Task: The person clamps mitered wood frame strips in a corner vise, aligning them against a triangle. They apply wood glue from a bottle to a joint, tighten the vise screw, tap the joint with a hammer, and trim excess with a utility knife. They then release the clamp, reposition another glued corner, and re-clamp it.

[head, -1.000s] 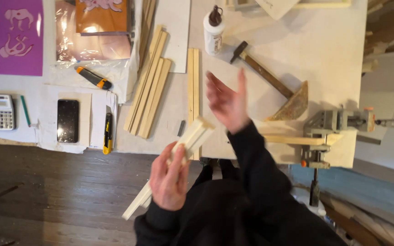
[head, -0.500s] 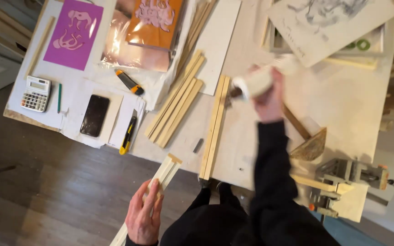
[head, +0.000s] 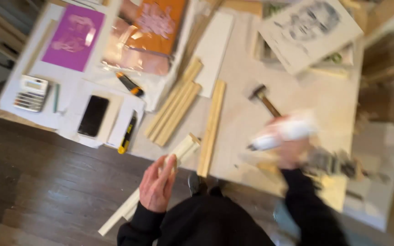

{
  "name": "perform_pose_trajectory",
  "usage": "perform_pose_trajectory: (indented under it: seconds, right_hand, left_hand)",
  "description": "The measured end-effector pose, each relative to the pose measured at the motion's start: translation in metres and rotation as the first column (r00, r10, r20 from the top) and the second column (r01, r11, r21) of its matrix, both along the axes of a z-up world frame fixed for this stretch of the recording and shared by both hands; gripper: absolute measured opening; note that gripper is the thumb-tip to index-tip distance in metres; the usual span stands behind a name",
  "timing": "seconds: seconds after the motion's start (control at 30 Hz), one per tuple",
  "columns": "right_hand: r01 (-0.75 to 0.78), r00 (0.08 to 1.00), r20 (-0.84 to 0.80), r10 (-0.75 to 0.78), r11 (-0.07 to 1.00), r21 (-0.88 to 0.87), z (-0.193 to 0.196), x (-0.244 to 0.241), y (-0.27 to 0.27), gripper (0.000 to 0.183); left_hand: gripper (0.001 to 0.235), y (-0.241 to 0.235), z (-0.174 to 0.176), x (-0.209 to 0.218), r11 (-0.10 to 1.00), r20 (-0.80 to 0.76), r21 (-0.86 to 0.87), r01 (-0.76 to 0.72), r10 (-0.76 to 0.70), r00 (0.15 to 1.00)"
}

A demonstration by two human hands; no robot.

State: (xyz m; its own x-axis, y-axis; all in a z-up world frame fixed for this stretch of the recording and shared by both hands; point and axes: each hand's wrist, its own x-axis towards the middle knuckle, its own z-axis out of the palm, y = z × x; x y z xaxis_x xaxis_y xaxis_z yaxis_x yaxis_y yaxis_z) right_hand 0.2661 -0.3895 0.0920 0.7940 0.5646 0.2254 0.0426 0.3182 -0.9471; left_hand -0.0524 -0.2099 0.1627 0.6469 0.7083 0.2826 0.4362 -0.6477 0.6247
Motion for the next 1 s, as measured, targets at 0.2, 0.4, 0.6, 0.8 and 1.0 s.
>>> perform_pose_trajectory:
  seconds: [0.2, 0.4, 0.6, 0.8, 1.0]
  right_hand:
    - [0.033, 0.998, 0.051, -0.031, 0.999, -0.043, 0.034, 0.004, 0.035, 0.050]
    - [0.065, 0.920, -0.391, 0.013, 0.980, 0.186, 0.116, 0.021, 0.046, 0.064]
    - [0.021, 0.907, -0.419, 0.039, 0.990, 0.137, 0.140, 0.018, 0.051, 0.068]
    - [0.005, 0.959, -0.282, 0.010, 0.999, 0.050, 0.150, 0.017, 0.040, 0.071]
    - [-0.027, 0.959, -0.280, 0.034, 0.999, 0.029, 0.148, 0.019, 0.026, 0.071]
  left_hand:
    - [0.049, -0.001, -0.005, -0.003, 0.998, 0.033, 0.055, -0.015, 0.013, 0.999]
    - [0.049, 0.002, 0.017, 0.018, 0.988, -0.008, 0.016, 0.156, -0.155, 0.988]
    - [0.052, 0.000, 0.039, 0.031, 0.947, 0.035, 0.010, 0.321, -0.321, 0.946]
    - [0.058, -0.006, 0.041, 0.031, 0.913, 0.014, -0.009, 0.408, -0.407, 0.913]
    - [0.058, -0.012, 0.042, 0.030, 0.898, 0.038, -0.017, 0.440, -0.439, 0.898]
